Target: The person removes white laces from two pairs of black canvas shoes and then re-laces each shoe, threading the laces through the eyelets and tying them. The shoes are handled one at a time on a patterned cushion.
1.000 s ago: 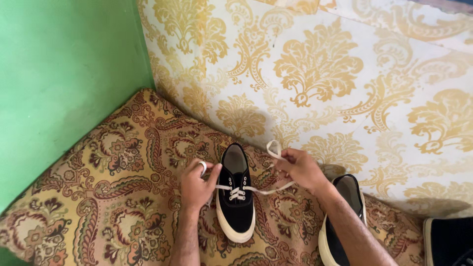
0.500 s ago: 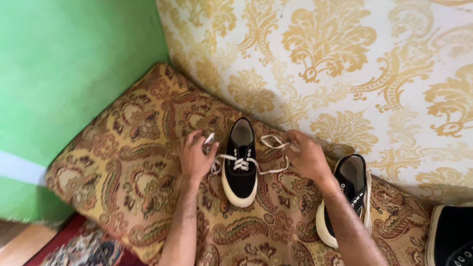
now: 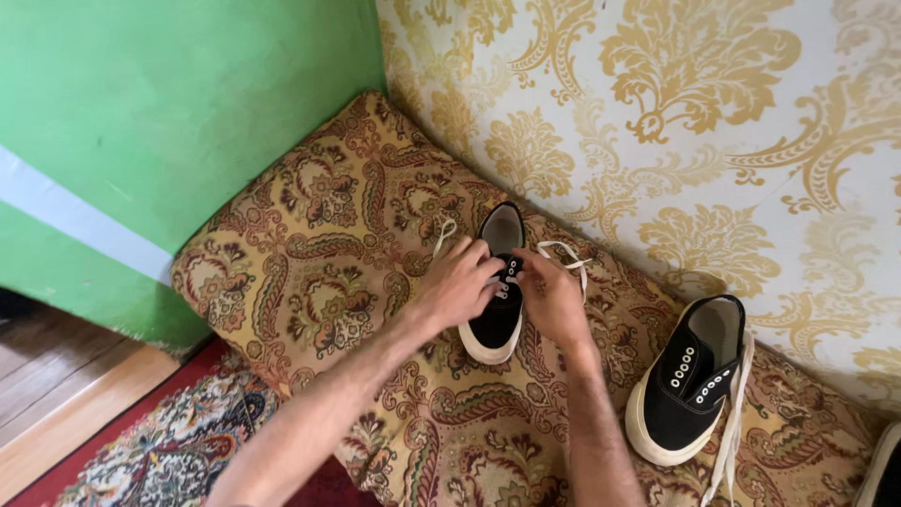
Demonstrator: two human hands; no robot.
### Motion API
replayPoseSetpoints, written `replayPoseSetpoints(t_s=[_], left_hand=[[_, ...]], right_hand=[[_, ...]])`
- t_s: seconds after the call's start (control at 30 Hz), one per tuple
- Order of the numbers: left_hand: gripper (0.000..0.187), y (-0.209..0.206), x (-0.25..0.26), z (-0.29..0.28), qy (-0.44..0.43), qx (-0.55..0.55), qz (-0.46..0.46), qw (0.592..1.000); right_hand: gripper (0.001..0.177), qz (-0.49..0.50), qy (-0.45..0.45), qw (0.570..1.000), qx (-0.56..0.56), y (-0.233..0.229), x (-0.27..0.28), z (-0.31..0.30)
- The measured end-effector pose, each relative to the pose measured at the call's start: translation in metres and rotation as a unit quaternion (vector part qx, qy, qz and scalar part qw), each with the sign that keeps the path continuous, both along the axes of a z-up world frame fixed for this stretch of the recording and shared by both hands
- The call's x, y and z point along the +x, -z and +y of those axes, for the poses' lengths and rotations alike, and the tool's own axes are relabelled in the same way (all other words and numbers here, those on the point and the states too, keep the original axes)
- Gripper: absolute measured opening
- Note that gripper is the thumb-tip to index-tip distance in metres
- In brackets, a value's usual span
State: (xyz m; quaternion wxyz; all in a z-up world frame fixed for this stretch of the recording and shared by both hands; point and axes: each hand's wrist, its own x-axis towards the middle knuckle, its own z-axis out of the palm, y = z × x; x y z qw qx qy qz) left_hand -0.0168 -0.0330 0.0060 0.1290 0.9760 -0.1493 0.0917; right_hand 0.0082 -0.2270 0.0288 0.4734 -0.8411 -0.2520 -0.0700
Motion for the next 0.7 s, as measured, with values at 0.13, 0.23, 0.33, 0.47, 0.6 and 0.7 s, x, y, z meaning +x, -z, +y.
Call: replayPoseSetpoints(t_s=[0.13, 0.23, 0.33, 0.47, 0.6, 0.7], left_hand=[[0.044, 0.002, 0.014, 0.010, 0.033, 0.003, -0.020, 0.999], [0.045, -0.003, 0.017, 0.013, 0.031, 0.032, -0.003, 0.999], [0.041, -0.012, 0.017, 0.011, 0.030, 0.042, 0.012, 0.999], [0.028, -0.021, 0.020, 0.008, 0.006, -0.020, 0.090, 0.996], [0.019, -0.013, 0.018, 0.012, -0.007, -0.069, 0.080, 0.994], [0.021, 0.001, 0.016, 0.016, -0.041, -0.160, 0.127, 0.978]], right_hand=[[0.042, -0.023, -0.008, 0.999, -0.043, 0.015, -0.004, 0.004], [0.042, -0.088, 0.003, 0.993, -0.085, 0.025, -0.005, 0.006], [0.040, -0.106, 0.023, 0.989, -0.099, 0.031, -0.009, 0.005], [0.042, -0.099, 0.030, 0.990, -0.099, 0.032, -0.012, 0.007], [0.042, -0.091, 0.027, 0.990, -0.106, 0.033, -0.016, 0.008], [0.042, -0.102, 0.027, 0.987, -0.119, 0.032, -0.018, 0.009]])
